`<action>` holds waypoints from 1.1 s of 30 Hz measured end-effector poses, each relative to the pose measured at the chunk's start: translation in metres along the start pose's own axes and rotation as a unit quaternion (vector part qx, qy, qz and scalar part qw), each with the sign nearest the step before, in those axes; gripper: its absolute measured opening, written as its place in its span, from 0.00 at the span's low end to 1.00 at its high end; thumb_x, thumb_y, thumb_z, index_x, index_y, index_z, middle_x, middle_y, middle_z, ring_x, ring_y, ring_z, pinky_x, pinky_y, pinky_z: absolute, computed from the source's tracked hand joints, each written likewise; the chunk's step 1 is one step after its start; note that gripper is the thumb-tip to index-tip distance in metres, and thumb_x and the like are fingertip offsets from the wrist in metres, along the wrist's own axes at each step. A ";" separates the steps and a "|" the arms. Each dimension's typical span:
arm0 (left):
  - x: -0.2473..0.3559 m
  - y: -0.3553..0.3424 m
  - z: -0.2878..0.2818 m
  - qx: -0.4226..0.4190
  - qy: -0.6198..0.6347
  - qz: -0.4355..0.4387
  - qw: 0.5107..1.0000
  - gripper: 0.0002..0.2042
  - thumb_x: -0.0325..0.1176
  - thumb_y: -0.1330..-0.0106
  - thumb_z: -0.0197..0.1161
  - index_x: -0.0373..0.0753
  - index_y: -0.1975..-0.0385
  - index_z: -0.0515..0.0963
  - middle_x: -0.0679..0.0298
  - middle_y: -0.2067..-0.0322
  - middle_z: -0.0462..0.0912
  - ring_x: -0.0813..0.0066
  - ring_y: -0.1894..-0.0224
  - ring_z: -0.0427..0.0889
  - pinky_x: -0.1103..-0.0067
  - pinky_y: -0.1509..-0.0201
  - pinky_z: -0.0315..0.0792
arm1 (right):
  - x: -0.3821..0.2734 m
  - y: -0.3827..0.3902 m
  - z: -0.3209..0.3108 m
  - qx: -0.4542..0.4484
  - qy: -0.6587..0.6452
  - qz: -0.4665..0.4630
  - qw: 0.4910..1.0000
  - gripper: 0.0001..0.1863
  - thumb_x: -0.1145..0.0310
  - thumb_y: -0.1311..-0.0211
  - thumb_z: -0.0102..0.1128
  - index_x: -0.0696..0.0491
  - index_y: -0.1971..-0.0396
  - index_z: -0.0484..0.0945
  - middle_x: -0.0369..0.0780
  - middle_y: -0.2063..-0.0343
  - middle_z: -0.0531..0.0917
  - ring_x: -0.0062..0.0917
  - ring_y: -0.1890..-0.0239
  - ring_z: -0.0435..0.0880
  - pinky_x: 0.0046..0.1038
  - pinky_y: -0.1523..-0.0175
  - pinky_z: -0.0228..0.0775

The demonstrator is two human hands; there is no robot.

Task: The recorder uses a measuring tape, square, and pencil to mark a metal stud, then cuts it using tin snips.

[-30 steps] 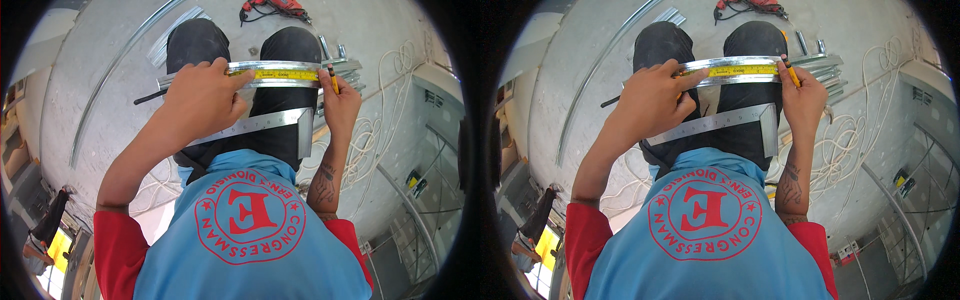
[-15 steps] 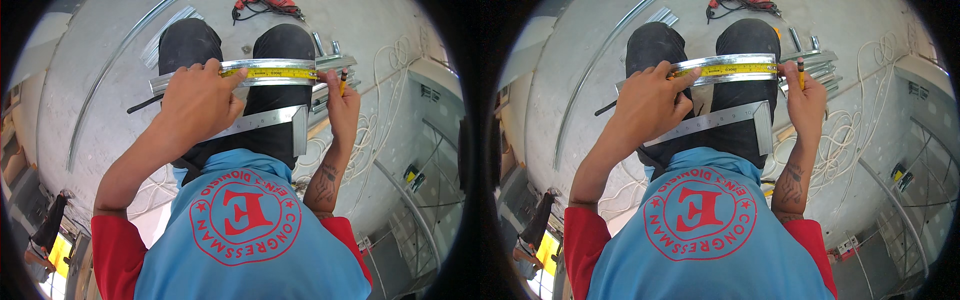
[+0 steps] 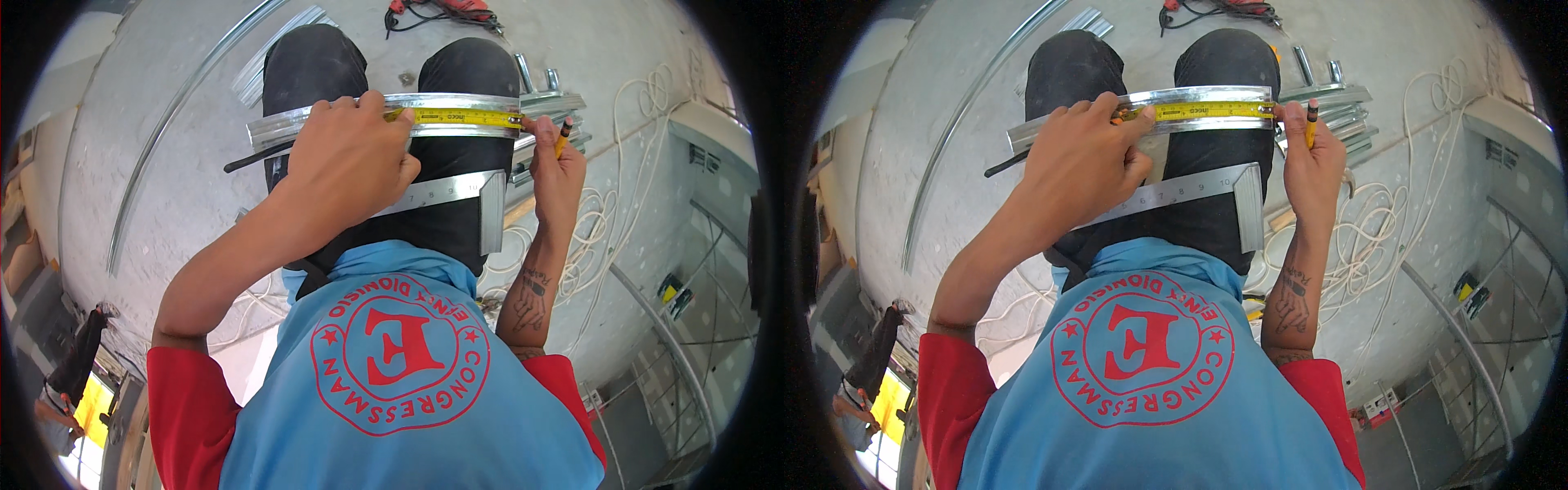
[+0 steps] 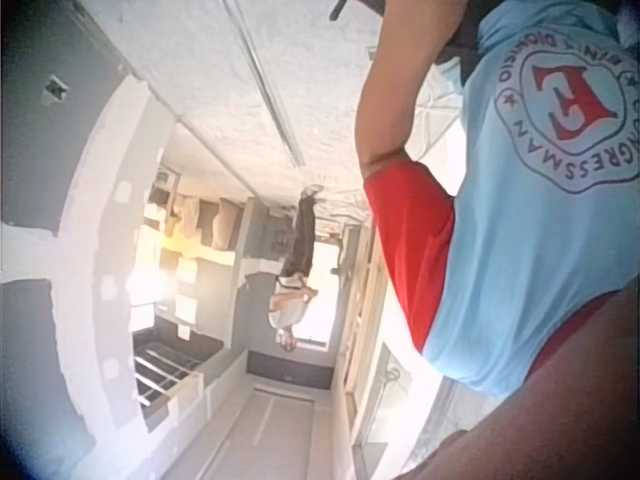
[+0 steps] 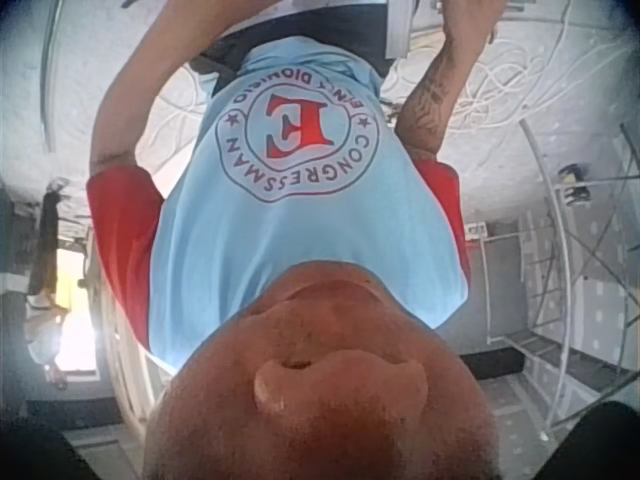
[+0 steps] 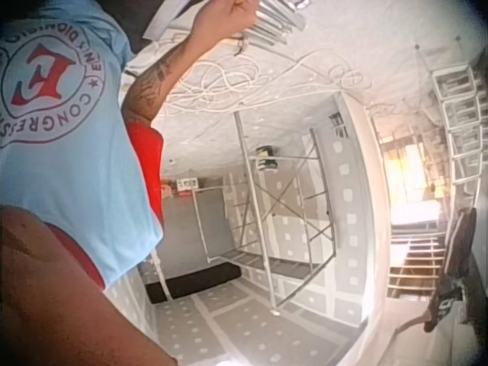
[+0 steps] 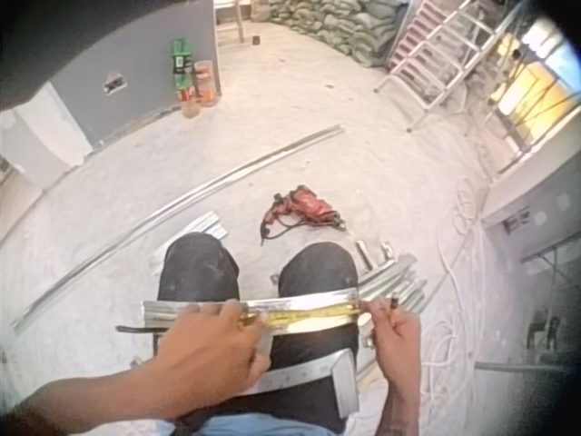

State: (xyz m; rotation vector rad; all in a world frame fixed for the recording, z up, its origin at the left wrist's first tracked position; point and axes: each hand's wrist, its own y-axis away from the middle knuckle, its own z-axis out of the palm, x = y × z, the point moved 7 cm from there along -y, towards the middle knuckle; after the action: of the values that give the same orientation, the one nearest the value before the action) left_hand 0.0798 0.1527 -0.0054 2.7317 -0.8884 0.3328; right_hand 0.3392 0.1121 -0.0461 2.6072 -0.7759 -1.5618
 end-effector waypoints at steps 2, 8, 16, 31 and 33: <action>0.001 -0.001 0.002 -0.024 -0.004 -0.009 1.000 0.22 0.40 0.33 0.58 0.41 0.42 0.85 0.52 0.56 0.84 0.61 0.59 0.83 0.66 0.53 0.76 | -0.001 0.000 0.001 -0.007 0.011 0.003 1.000 0.25 0.50 0.20 0.57 0.60 0.55 0.90 0.28 0.81 0.72 0.12 0.73 0.64 0.21 0.67 0.59; 0.002 -0.004 0.003 -0.056 -0.010 -0.029 0.998 0.22 0.40 0.33 0.59 0.41 0.42 0.85 0.51 0.57 0.84 0.59 0.59 0.85 0.65 0.53 0.76 | -0.007 -0.002 0.003 0.003 0.033 -0.057 0.998 0.24 0.52 0.19 0.57 0.60 0.56 0.90 0.35 0.76 0.82 0.14 0.67 0.75 0.23 0.57 0.69; 0.000 -0.002 0.004 -0.043 -0.014 -0.037 0.998 0.21 0.41 0.32 0.59 0.43 0.42 0.85 0.52 0.59 0.84 0.58 0.60 0.86 0.64 0.57 0.78 | -0.046 0.007 -0.044 0.140 0.004 -0.115 0.983 0.36 0.39 0.19 0.43 0.59 0.58 0.86 0.38 0.72 0.83 0.20 0.68 0.78 0.24 0.58 0.69; 0.002 -0.003 0.002 -0.067 -0.031 -0.040 0.996 0.22 0.43 0.32 0.60 0.43 0.41 0.85 0.52 0.57 0.85 0.58 0.59 0.87 0.64 0.56 0.79 | -0.041 -0.002 0.052 -0.121 -0.177 -0.174 0.961 0.11 0.74 0.30 0.67 0.60 0.51 0.87 0.42 0.59 0.90 0.21 0.57 0.89 0.23 0.50 0.84; 0.002 -0.003 0.003 -0.064 -0.031 -0.038 0.997 0.22 0.43 0.32 0.60 0.43 0.41 0.85 0.52 0.58 0.85 0.58 0.59 0.87 0.64 0.56 0.79 | -0.038 -0.003 0.051 -0.110 -0.195 -0.176 0.959 0.10 0.74 0.30 0.65 0.60 0.53 0.87 0.42 0.59 0.90 0.21 0.58 0.89 0.23 0.51 0.84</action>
State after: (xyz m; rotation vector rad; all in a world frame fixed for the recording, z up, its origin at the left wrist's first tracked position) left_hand 0.0839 0.1530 -0.0078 2.6618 -0.7887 0.1704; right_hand 0.2835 0.1424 -0.0412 2.3981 -0.1166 -2.1533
